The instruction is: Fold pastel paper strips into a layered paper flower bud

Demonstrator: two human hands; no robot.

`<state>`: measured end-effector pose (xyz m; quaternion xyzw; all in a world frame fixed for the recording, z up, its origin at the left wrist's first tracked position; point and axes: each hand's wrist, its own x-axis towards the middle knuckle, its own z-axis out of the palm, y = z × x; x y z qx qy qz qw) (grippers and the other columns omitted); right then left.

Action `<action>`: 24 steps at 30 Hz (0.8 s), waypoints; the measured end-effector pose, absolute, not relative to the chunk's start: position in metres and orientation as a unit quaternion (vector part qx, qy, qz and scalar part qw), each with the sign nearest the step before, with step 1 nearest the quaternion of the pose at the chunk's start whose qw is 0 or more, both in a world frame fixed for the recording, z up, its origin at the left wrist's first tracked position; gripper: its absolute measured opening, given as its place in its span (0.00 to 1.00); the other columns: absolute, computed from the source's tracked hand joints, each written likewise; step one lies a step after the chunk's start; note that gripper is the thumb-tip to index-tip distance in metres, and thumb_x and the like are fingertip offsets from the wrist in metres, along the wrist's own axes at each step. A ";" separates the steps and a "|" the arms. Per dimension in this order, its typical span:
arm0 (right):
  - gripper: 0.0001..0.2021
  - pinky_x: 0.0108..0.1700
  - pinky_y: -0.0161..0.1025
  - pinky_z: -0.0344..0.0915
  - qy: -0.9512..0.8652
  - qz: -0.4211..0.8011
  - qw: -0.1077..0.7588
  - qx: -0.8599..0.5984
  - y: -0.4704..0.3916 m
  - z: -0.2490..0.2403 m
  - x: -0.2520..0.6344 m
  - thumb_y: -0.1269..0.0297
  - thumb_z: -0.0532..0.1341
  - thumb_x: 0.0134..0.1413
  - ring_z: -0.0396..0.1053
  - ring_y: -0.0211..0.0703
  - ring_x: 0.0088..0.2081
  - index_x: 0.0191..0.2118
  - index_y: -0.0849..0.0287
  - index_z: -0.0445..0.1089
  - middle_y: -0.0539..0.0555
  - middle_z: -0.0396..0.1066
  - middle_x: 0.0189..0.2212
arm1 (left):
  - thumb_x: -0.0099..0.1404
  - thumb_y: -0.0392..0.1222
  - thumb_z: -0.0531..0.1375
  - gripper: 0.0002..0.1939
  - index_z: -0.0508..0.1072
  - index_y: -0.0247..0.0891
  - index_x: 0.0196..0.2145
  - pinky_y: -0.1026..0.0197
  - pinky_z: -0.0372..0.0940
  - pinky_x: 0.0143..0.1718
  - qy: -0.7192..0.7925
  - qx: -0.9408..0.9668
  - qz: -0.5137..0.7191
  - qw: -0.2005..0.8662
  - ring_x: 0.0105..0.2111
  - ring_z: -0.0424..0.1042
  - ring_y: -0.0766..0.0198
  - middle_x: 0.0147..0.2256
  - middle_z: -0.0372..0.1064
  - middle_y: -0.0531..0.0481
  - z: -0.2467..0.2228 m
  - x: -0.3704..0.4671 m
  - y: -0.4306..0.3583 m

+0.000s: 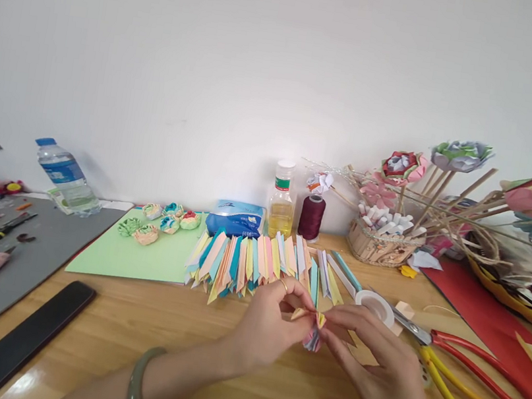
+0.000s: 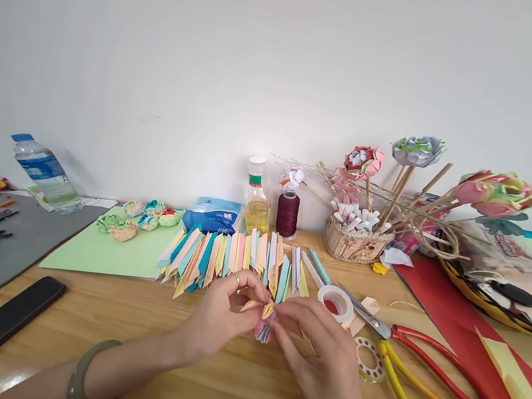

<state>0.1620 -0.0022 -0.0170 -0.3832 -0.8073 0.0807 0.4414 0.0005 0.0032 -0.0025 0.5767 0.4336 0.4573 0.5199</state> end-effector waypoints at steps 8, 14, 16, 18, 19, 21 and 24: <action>0.11 0.39 0.40 0.66 -0.814 -0.053 0.475 -0.332 -0.006 -0.013 0.162 0.74 0.59 0.47 0.70 0.41 0.32 0.38 0.57 0.66 0.53 0.73 0.29 | 0.53 0.29 0.57 0.09 0.74 0.36 0.31 0.61 0.65 0.35 0.367 0.705 0.539 0.279 0.31 0.69 0.66 0.30 0.70 0.47 -0.004 0.002 -0.004; 0.12 0.39 0.39 0.67 -0.805 -0.088 0.483 -0.334 -0.006 -0.015 0.165 0.76 0.60 0.46 0.71 0.40 0.32 0.39 0.58 0.67 0.53 0.74 0.29 | 0.54 0.29 0.57 0.12 0.74 0.39 0.36 0.57 0.66 0.37 0.331 0.729 0.559 0.216 0.33 0.69 0.64 0.31 0.73 0.47 -0.006 0.002 -0.005; 0.11 0.39 0.39 0.67 -0.806 -0.095 0.482 -0.330 -0.006 -0.015 0.165 0.76 0.61 0.46 0.71 0.40 0.33 0.38 0.59 0.67 0.54 0.74 0.30 | 0.55 0.30 0.57 0.12 0.73 0.39 0.37 0.57 0.67 0.36 0.326 0.736 0.559 0.202 0.33 0.70 0.63 0.32 0.74 0.47 -0.007 0.002 -0.006; 0.10 0.38 0.38 0.67 -0.806 -0.097 0.484 -0.327 -0.006 -0.014 0.166 0.76 0.60 0.47 0.72 0.40 0.33 0.38 0.58 0.68 0.54 0.75 0.30 | 0.54 0.30 0.58 0.13 0.73 0.39 0.38 0.57 0.67 0.36 0.320 0.739 0.562 0.188 0.33 0.70 0.63 0.32 0.74 0.46 -0.007 0.003 -0.006; 0.10 0.39 0.38 0.67 -0.806 -0.096 0.486 -0.325 -0.006 -0.013 0.166 0.76 0.60 0.47 0.72 0.40 0.33 0.37 0.58 0.68 0.53 0.75 0.30 | 0.54 0.29 0.58 0.13 0.73 0.38 0.38 0.58 0.68 0.35 0.317 0.741 0.564 0.182 0.33 0.70 0.63 0.31 0.74 0.46 -0.007 0.003 -0.006; 0.09 0.39 0.38 0.68 -0.804 -0.093 0.490 -0.323 -0.005 -0.013 0.165 0.76 0.60 0.46 0.72 0.41 0.34 0.36 0.57 0.68 0.53 0.75 0.30 | 0.54 0.29 0.58 0.13 0.73 0.38 0.38 0.58 0.68 0.35 0.312 0.743 0.566 0.172 0.33 0.70 0.63 0.31 0.74 0.46 -0.007 0.003 -0.006; 0.12 0.39 0.38 0.68 -0.797 -0.092 0.499 -0.327 -0.005 -0.013 0.165 0.77 0.61 0.45 0.72 0.41 0.33 0.38 0.58 0.68 0.53 0.75 0.30 | 0.54 0.28 0.58 0.13 0.73 0.38 0.37 0.58 0.69 0.35 0.299 0.750 0.567 0.166 0.33 0.71 0.63 0.30 0.74 0.46 -0.006 0.003 -0.005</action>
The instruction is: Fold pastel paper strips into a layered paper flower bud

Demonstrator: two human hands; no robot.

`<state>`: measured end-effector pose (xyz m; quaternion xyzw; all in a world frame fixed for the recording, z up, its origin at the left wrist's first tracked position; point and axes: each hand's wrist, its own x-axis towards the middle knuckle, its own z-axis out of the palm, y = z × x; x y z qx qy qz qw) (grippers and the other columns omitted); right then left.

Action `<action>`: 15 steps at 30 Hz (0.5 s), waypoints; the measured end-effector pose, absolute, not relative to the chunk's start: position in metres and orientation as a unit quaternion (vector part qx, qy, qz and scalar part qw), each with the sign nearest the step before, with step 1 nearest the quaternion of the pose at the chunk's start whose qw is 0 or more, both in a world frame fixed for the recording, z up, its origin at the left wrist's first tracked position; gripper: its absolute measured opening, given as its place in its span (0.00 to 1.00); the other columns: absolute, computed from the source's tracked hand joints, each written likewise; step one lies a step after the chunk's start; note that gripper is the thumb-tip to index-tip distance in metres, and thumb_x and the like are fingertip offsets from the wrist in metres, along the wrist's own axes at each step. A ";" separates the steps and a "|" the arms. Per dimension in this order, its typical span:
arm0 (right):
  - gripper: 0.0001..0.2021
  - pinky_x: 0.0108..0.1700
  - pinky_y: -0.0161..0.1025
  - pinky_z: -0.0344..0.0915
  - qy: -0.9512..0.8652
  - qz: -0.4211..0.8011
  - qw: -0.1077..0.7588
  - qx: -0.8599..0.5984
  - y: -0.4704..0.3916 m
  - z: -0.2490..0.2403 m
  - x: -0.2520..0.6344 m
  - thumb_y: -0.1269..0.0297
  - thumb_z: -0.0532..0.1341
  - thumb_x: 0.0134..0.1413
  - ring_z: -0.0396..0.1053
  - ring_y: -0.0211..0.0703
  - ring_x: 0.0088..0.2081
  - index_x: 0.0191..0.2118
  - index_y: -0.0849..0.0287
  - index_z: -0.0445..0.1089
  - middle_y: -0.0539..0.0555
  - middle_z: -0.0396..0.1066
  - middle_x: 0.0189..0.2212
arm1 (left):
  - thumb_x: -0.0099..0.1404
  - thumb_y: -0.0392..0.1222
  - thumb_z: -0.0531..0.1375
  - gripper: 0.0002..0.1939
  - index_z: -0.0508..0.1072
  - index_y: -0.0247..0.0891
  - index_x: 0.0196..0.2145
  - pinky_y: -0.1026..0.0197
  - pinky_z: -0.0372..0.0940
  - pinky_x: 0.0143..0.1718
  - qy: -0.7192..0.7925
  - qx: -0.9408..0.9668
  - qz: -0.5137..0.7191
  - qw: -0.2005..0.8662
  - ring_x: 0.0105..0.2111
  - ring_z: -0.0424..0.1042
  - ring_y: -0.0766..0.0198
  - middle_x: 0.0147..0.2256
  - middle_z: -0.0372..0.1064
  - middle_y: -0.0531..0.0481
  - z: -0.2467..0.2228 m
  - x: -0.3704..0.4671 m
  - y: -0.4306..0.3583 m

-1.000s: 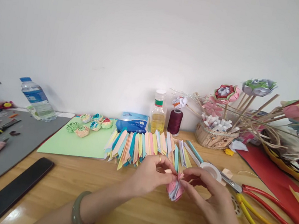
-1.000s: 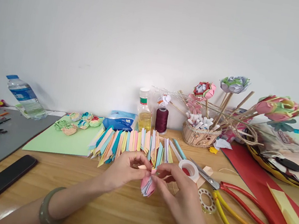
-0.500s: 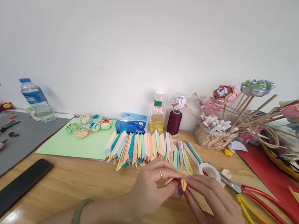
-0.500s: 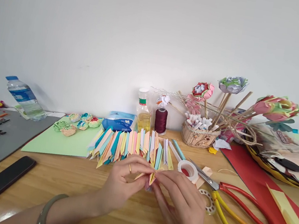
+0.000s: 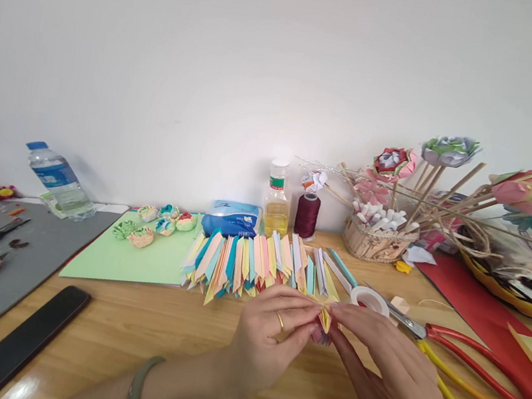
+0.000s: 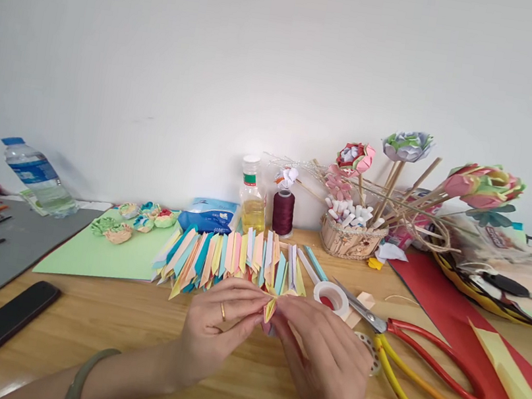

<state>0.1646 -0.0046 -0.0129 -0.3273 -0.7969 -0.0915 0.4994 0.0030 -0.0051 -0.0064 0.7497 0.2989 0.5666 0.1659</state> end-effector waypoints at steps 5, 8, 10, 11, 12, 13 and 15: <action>0.14 0.38 0.39 0.68 -0.806 -0.095 0.499 -0.304 -0.006 -0.011 0.165 0.78 0.62 0.43 0.72 0.41 0.35 0.39 0.58 0.68 0.54 0.75 0.30 | 0.53 0.26 0.58 0.14 0.73 0.36 0.37 0.59 0.69 0.36 0.280 0.751 0.579 0.147 0.34 0.71 0.63 0.32 0.74 0.45 -0.007 0.002 -0.004; 0.14 0.37 0.38 0.68 -0.807 -0.091 0.501 -0.300 -0.007 -0.010 0.165 0.79 0.63 0.42 0.71 0.41 0.34 0.38 0.60 0.68 0.54 0.75 0.29 | 0.53 0.26 0.58 0.14 0.72 0.35 0.38 0.59 0.69 0.37 0.275 0.749 0.583 0.149 0.34 0.72 0.64 0.32 0.74 0.45 -0.007 0.002 -0.004; 0.13 0.38 0.38 0.67 -0.804 -0.081 0.505 -0.303 -0.007 -0.011 0.166 0.80 0.62 0.42 0.71 0.41 0.34 0.36 0.60 0.68 0.54 0.74 0.29 | 0.53 0.26 0.57 0.13 0.72 0.34 0.37 0.59 0.69 0.38 0.269 0.747 0.588 0.155 0.35 0.72 0.64 0.32 0.74 0.44 -0.007 0.003 -0.005; 0.12 0.38 0.38 0.67 -0.803 -0.074 0.507 -0.304 -0.007 -0.012 0.166 0.80 0.62 0.42 0.71 0.41 0.34 0.35 0.60 0.67 0.54 0.74 0.29 | 0.53 0.25 0.57 0.12 0.72 0.34 0.36 0.59 0.69 0.39 0.268 0.745 0.590 0.158 0.35 0.72 0.64 0.32 0.74 0.44 -0.008 0.003 -0.005; 0.11 0.39 0.39 0.66 -0.804 -0.064 0.507 -0.305 -0.006 -0.012 0.166 0.80 0.62 0.43 0.70 0.41 0.34 0.34 0.59 0.67 0.54 0.73 0.29 | 0.53 0.25 0.57 0.12 0.71 0.34 0.35 0.59 0.68 0.39 0.269 0.744 0.589 0.163 0.36 0.72 0.64 0.32 0.74 0.44 -0.008 0.003 -0.005; 0.11 0.39 0.40 0.66 -0.805 -0.053 0.506 -0.305 -0.006 -0.013 0.166 0.79 0.61 0.43 0.70 0.41 0.33 0.33 0.59 0.66 0.54 0.73 0.29 | 0.53 0.25 0.57 0.11 0.71 0.34 0.34 0.59 0.68 0.39 0.272 0.743 0.588 0.167 0.36 0.72 0.64 0.32 0.73 0.44 -0.008 0.003 -0.005; 0.09 0.38 0.40 0.65 -0.811 -0.023 0.498 -0.305 -0.004 -0.012 0.166 0.78 0.60 0.45 0.69 0.40 0.33 0.32 0.58 0.65 0.53 0.71 0.29 | 0.53 0.27 0.57 0.08 0.71 0.34 0.32 0.59 0.67 0.39 0.283 0.745 0.578 0.177 0.35 0.71 0.64 0.31 0.73 0.45 -0.008 0.002 -0.004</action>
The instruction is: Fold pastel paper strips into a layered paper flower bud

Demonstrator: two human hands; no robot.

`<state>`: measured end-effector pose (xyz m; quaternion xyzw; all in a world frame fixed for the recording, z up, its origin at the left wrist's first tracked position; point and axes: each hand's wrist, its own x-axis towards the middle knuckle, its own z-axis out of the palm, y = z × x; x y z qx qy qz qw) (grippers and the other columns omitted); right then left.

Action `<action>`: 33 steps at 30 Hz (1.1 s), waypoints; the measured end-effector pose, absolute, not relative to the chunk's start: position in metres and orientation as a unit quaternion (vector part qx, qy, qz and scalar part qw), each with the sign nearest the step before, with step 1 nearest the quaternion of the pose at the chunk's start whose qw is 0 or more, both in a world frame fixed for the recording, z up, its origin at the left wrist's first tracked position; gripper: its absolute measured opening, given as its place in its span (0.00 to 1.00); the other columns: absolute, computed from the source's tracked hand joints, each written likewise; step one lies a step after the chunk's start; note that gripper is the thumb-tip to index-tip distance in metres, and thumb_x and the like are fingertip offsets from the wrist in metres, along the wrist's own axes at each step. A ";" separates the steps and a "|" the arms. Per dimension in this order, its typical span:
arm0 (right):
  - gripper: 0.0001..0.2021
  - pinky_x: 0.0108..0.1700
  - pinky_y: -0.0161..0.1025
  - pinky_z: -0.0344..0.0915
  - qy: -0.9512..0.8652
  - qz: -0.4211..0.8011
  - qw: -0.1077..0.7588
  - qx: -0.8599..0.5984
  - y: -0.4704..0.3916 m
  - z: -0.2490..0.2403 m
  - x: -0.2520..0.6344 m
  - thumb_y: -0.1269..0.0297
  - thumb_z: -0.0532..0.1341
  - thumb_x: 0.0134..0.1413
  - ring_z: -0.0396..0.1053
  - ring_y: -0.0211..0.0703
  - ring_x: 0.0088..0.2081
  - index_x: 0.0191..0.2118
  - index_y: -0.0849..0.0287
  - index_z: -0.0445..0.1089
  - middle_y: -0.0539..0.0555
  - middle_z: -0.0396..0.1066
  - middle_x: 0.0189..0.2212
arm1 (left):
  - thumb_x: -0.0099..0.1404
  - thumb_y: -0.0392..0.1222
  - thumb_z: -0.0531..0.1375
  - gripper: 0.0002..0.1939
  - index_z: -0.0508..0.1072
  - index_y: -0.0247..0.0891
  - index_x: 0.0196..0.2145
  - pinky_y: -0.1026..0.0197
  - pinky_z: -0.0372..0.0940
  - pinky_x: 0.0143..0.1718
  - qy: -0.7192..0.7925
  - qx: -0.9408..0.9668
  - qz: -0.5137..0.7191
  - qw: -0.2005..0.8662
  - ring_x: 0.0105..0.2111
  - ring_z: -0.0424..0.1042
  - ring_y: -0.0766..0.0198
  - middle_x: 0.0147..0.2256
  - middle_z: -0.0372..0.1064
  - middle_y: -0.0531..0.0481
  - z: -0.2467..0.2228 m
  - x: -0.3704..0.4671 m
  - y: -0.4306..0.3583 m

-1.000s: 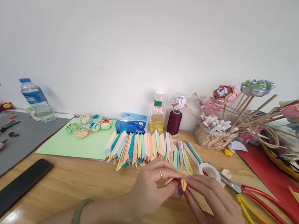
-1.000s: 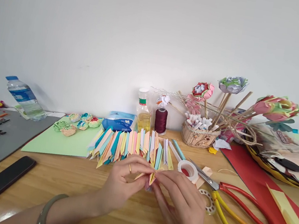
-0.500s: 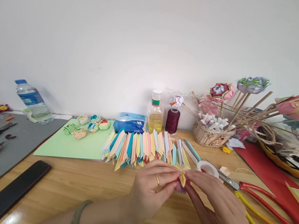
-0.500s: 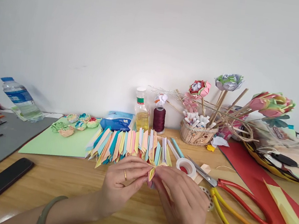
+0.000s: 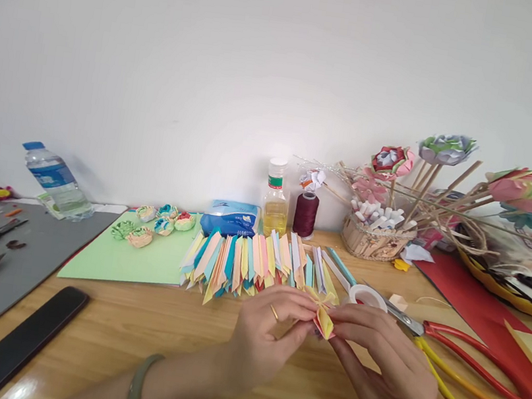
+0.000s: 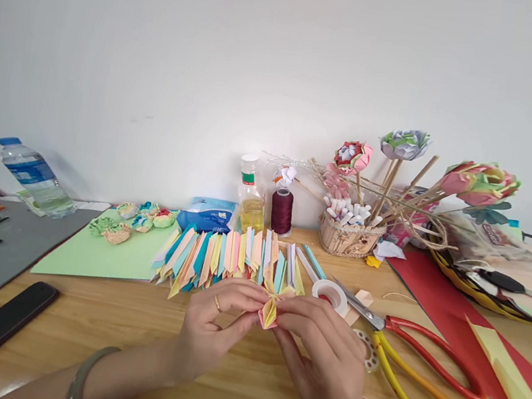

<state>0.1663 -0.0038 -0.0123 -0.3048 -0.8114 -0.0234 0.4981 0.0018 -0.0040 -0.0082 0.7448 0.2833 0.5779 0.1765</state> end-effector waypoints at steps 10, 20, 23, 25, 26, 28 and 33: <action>0.05 0.31 0.35 0.62 -0.823 0.209 0.406 -0.336 0.002 -0.006 0.166 0.71 0.57 0.51 0.64 0.38 0.30 0.27 0.56 0.61 0.49 0.65 0.26 | 0.51 0.30 0.57 0.04 0.67 0.37 0.26 0.59 0.62 0.37 0.329 0.820 0.388 0.261 0.33 0.65 0.64 0.29 0.69 0.49 0.007 -0.013 0.008; 0.08 0.30 0.34 0.60 -0.804 0.255 0.363 -0.397 0.004 -0.007 0.162 0.63 0.57 0.52 0.61 0.37 0.28 0.24 0.57 0.62 0.48 0.62 0.23 | 0.47 0.31 0.59 0.02 0.69 0.35 0.22 0.62 0.59 0.35 0.419 0.775 0.353 0.314 0.32 0.64 0.64 0.26 0.67 0.50 0.007 -0.012 0.010; 0.09 0.29 0.34 0.59 -0.778 0.305 0.343 -0.429 0.004 -0.007 0.161 0.61 0.57 0.52 0.61 0.37 0.26 0.24 0.58 0.63 0.49 0.65 0.23 | 0.47 0.36 0.59 0.03 0.70 0.35 0.23 0.64 0.59 0.29 0.462 0.698 0.332 0.435 0.28 0.65 0.66 0.27 0.67 0.50 0.001 -0.011 0.012; 0.10 0.28 0.34 0.59 -0.743 0.358 0.333 -0.457 0.006 -0.009 0.161 0.59 0.57 0.51 0.61 0.36 0.25 0.25 0.59 0.64 0.49 0.65 0.22 | 0.48 0.41 0.59 0.07 0.70 0.34 0.24 0.66 0.58 0.25 0.470 0.634 0.308 0.532 0.24 0.64 0.68 0.24 0.66 0.52 -0.003 -0.011 0.015; 0.11 0.28 0.34 0.59 -0.723 0.394 0.330 -0.461 0.007 -0.010 0.161 0.58 0.57 0.50 0.61 0.36 0.25 0.25 0.59 0.64 0.48 0.65 0.21 | 0.48 0.41 0.60 0.07 0.70 0.34 0.24 0.66 0.57 0.24 0.467 0.616 0.300 0.559 0.23 0.64 0.68 0.22 0.66 0.53 -0.005 -0.012 0.016; 0.11 0.29 0.34 0.61 -0.678 0.486 0.330 -0.443 0.010 -0.014 0.160 0.57 0.59 0.49 0.63 0.36 0.26 0.26 0.60 0.64 0.48 0.66 0.22 | 0.45 0.38 0.61 0.06 0.69 0.33 0.23 0.66 0.57 0.25 0.463 0.598 0.300 0.581 0.23 0.64 0.68 0.21 0.65 0.53 -0.007 -0.013 0.018; 0.12 0.29 0.34 0.62 -0.590 0.629 0.314 -0.397 0.018 -0.022 0.161 0.56 0.62 0.45 0.65 0.35 0.25 0.27 0.61 0.64 0.47 0.65 0.22 | 0.44 0.36 0.61 0.06 0.70 0.33 0.24 0.67 0.58 0.26 0.456 0.552 0.305 0.628 0.24 0.64 0.70 0.22 0.65 0.54 -0.010 -0.012 0.020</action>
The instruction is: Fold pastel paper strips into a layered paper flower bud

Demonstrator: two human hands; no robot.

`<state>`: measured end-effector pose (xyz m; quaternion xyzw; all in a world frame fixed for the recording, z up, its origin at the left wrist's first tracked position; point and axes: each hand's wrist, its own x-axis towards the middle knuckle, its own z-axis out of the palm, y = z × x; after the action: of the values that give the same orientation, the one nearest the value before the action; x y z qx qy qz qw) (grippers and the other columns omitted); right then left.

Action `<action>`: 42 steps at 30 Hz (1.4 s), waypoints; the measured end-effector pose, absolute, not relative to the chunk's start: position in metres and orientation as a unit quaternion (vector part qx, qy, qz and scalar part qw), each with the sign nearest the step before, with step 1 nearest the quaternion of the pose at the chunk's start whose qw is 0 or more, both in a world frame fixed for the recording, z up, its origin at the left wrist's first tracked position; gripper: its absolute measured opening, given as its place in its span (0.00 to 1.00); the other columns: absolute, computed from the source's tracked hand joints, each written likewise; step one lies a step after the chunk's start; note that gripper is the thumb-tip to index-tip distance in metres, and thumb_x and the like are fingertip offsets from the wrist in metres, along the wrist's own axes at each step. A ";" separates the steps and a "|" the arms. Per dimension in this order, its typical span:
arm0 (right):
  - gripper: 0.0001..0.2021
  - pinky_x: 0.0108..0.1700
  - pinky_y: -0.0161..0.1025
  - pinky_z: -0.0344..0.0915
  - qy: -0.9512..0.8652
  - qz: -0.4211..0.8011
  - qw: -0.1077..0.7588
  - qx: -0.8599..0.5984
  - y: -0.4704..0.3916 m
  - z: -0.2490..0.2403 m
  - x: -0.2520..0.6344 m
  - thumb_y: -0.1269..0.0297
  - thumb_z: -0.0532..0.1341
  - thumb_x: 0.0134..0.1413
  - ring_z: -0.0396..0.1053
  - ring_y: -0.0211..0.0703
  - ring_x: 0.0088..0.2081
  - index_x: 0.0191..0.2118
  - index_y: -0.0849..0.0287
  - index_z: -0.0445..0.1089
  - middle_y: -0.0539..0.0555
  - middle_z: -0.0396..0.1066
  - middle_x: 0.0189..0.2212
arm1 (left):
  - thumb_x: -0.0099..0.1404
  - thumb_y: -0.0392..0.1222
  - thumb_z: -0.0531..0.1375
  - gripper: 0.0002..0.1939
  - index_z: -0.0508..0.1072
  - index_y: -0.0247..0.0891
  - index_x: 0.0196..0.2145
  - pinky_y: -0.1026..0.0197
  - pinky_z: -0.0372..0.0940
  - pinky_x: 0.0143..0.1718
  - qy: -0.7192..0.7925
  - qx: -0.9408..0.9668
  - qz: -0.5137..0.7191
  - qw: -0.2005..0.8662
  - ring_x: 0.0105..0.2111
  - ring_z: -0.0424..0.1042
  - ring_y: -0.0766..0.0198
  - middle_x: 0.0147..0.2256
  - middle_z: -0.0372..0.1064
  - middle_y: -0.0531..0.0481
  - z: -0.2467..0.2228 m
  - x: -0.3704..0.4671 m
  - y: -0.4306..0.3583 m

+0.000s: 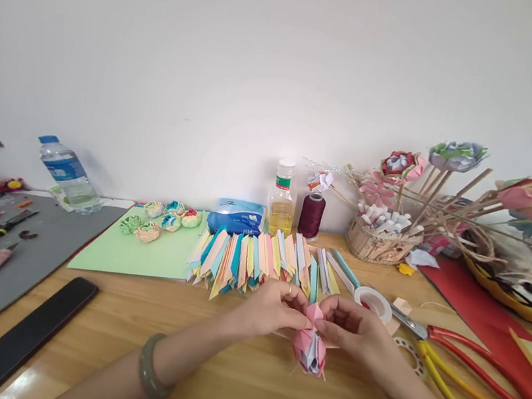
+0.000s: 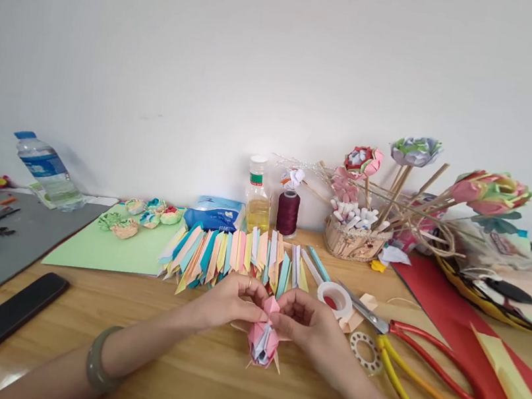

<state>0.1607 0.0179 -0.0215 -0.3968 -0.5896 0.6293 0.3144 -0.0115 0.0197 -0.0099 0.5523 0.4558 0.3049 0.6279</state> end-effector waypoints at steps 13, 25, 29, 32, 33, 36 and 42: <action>0.12 0.36 0.37 0.64 -0.576 0.643 0.299 -0.408 0.020 -0.026 0.163 0.58 0.64 0.41 0.67 0.37 0.30 0.28 0.62 0.66 0.49 0.68 0.26 | 0.42 0.38 0.62 0.08 0.70 0.32 0.22 0.64 0.61 0.25 0.489 0.442 0.315 0.683 0.20 0.64 0.70 0.19 0.65 0.54 -0.020 -0.008 0.021; 0.12 0.31 0.34 0.62 -0.559 0.644 0.323 -0.411 0.018 -0.025 0.159 0.59 0.64 0.41 0.65 0.35 0.26 0.27 0.62 0.65 0.47 0.66 0.23 | 0.40 0.35 0.62 0.09 0.67 0.32 0.22 0.66 0.60 0.24 0.461 0.418 0.330 0.710 0.19 0.64 0.71 0.19 0.65 0.55 -0.020 -0.007 0.019; 0.11 0.30 0.33 0.60 -0.565 0.630 0.318 -0.428 0.017 -0.027 0.158 0.61 0.65 0.39 0.64 0.34 0.25 0.25 0.62 0.64 0.46 0.66 0.22 | 0.40 0.34 0.61 0.09 0.67 0.33 0.24 0.67 0.59 0.22 0.473 0.428 0.331 0.696 0.19 0.64 0.70 0.20 0.66 0.54 -0.020 -0.005 0.019; 0.10 0.28 0.33 0.59 -0.580 0.605 0.310 -0.448 0.017 -0.029 0.158 0.62 0.64 0.41 0.63 0.34 0.24 0.24 0.61 0.63 0.46 0.65 0.20 | 0.40 0.33 0.60 0.09 0.66 0.33 0.23 0.69 0.57 0.20 0.491 0.430 0.334 0.680 0.20 0.64 0.70 0.20 0.65 0.55 -0.024 -0.003 0.018; 0.09 0.27 0.32 0.59 -0.588 0.594 0.311 -0.453 0.016 -0.030 0.158 0.62 0.63 0.42 0.63 0.34 0.23 0.24 0.61 0.63 0.46 0.64 0.20 | 0.40 0.33 0.60 0.09 0.66 0.34 0.23 0.69 0.56 0.20 0.490 0.435 0.333 0.678 0.19 0.64 0.71 0.20 0.65 0.55 -0.026 -0.003 0.018; 0.09 0.26 0.32 0.57 -0.630 0.541 0.316 -0.458 0.014 -0.033 0.157 0.63 0.60 0.45 0.62 0.34 0.23 0.22 0.60 0.61 0.46 0.63 0.19 | 0.40 0.34 0.61 0.09 0.65 0.34 0.22 0.68 0.56 0.19 0.500 0.460 0.329 0.655 0.19 0.62 0.71 0.21 0.64 0.55 -0.028 -0.002 0.017; 0.09 0.27 0.32 0.58 -0.717 0.430 0.283 -0.469 0.012 -0.034 0.157 0.61 0.56 0.51 0.63 0.37 0.25 0.24 0.60 0.63 0.48 0.67 0.21 | 0.44 0.37 0.61 0.07 0.65 0.34 0.21 0.67 0.56 0.23 0.505 0.543 0.329 0.584 0.21 0.62 0.71 0.20 0.63 0.54 -0.024 -0.004 0.016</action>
<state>0.1566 0.0119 -0.0341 -0.4694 -0.7174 0.4298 0.2834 -0.0042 0.0159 -0.0242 0.5432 0.5052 0.3292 0.5842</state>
